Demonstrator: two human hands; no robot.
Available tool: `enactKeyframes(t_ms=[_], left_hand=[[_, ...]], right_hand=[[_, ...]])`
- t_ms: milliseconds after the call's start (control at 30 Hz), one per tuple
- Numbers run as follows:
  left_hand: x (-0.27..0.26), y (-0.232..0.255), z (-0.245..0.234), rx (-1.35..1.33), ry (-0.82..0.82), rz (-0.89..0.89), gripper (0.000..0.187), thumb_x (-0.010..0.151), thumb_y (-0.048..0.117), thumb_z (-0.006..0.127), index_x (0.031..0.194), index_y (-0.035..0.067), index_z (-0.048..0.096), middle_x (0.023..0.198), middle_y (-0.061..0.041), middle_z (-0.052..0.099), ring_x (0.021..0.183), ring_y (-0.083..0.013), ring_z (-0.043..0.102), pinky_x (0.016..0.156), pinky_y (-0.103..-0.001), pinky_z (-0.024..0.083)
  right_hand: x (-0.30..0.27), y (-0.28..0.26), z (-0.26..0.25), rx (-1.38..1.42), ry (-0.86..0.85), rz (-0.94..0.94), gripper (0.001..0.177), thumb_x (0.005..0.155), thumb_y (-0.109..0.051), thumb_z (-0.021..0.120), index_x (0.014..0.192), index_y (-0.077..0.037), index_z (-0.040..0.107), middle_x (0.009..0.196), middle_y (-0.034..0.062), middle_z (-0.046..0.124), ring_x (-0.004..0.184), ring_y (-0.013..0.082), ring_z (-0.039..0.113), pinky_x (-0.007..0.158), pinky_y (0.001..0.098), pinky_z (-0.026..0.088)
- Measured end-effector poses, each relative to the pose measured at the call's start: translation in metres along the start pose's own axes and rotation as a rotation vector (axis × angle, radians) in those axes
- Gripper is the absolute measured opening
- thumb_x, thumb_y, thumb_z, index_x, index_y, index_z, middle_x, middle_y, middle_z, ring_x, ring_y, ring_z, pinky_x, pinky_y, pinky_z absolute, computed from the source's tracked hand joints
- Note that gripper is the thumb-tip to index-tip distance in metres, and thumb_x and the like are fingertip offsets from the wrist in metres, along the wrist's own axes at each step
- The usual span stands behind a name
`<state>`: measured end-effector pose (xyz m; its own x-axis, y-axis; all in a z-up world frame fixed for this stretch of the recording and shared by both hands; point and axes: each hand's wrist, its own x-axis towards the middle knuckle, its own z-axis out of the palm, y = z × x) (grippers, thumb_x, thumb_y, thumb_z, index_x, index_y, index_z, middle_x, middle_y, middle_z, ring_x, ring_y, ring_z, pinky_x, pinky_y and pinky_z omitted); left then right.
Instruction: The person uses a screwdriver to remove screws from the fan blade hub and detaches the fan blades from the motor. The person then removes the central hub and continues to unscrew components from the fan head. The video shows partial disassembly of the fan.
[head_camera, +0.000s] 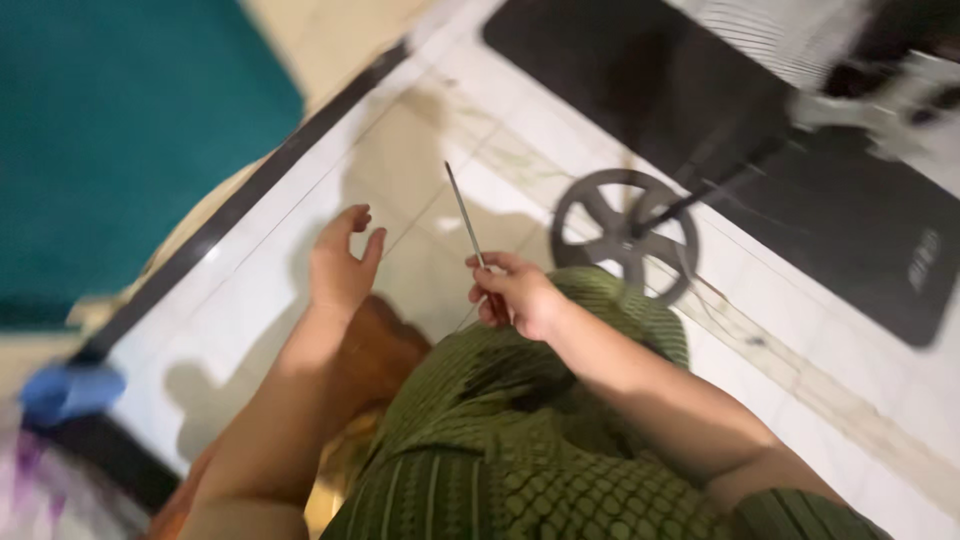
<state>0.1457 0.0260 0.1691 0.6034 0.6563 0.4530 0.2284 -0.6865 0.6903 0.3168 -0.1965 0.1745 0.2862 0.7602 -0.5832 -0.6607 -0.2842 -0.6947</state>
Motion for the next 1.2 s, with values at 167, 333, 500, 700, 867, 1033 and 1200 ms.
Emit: enactKeyframes(t_ms=[167,333,500,700,867,1033,1200], left_hand=[[0.085,0.093,0.093,-0.369,-0.190,0.089,0.025,0.096,0.006,0.073,0.120,0.004,0.068,0.111,-0.011,0.076,0.102,-0.0201,0.073,0.088,-0.033,0.057],[0.140,0.195,0.219,-0.705,-0.538,0.071,0.027,0.094,0.010,0.073,0.120,0.006,0.067,0.114,-0.006,0.074,0.104,-0.0164,0.072,0.087,-0.033,0.057],[0.176,0.272,0.328,-0.445,-0.242,-0.012,0.085,0.073,0.018,0.090,0.142,0.004,0.042,0.139,-0.024,0.048,0.124,-0.0364,0.051,0.103,-0.043,0.043],[0.225,0.257,0.403,-0.294,0.220,-0.178,0.108,0.068,0.030,0.101,0.144,-0.002,0.031,0.146,-0.031,0.038,0.133,-0.0398,0.041,0.108,-0.048,0.033],[0.260,0.219,0.412,-0.766,0.024,-0.126,0.039,0.097,0.018,0.081,0.127,0.001,0.061,0.117,-0.013,0.065,0.101,-0.0181,0.063,0.094,-0.031,0.055],[0.275,0.226,0.388,-0.771,0.057,0.289,0.014,0.106,0.002,0.067,0.118,0.001,0.062,0.111,-0.004,0.055,0.092,-0.0134,0.054,0.086,-0.027,0.051],[0.275,0.239,0.371,-0.628,0.075,0.378,0.013,0.107,0.002,0.067,0.120,0.002,0.065,0.106,-0.004,0.056,0.091,-0.0153,0.056,0.085,-0.028,0.050]], right_hand=[[-0.075,-0.080,-0.075,0.267,0.070,-0.382,0.030,0.105,-0.011,0.054,0.132,0.002,0.059,0.086,0.0138,0.070,0.053,0.0167,0.056,0.048,0.0301,0.045],[-0.167,-0.124,-0.133,0.236,0.547,-0.513,0.038,0.097,-0.011,0.050,0.134,-0.014,0.055,0.077,0.0103,0.068,0.050,0.0201,0.061,0.045,0.0330,0.049],[-0.187,-0.149,-0.181,0.127,0.700,-0.553,0.030,0.095,-0.004,0.055,0.124,0.000,0.057,0.068,0.0093,0.060,0.040,0.0169,0.048,0.035,0.0291,0.032],[-0.177,-0.151,-0.220,0.232,0.833,-0.559,0.026,0.094,-0.003,0.057,0.119,0.000,0.064,0.066,0.0030,0.052,0.042,0.0071,0.034,0.036,0.0253,0.022],[-0.181,-0.142,-0.217,0.325,0.829,-0.571,0.025,0.094,-0.003,0.056,0.117,-0.002,0.063,0.068,0.0036,0.053,0.041,0.0056,0.033,0.035,0.0235,0.019],[-0.177,-0.149,-0.216,0.396,0.825,-0.568,0.019,0.101,-0.012,0.049,0.111,-0.001,0.061,0.067,0.0058,0.055,0.040,0.0087,0.033,0.036,0.0259,0.021],[-0.177,-0.149,-0.215,0.447,0.747,-0.606,0.018,0.102,-0.011,0.048,0.110,-0.001,0.061,0.065,0.0050,0.053,0.039,0.0087,0.029,0.036,0.0262,0.020]])
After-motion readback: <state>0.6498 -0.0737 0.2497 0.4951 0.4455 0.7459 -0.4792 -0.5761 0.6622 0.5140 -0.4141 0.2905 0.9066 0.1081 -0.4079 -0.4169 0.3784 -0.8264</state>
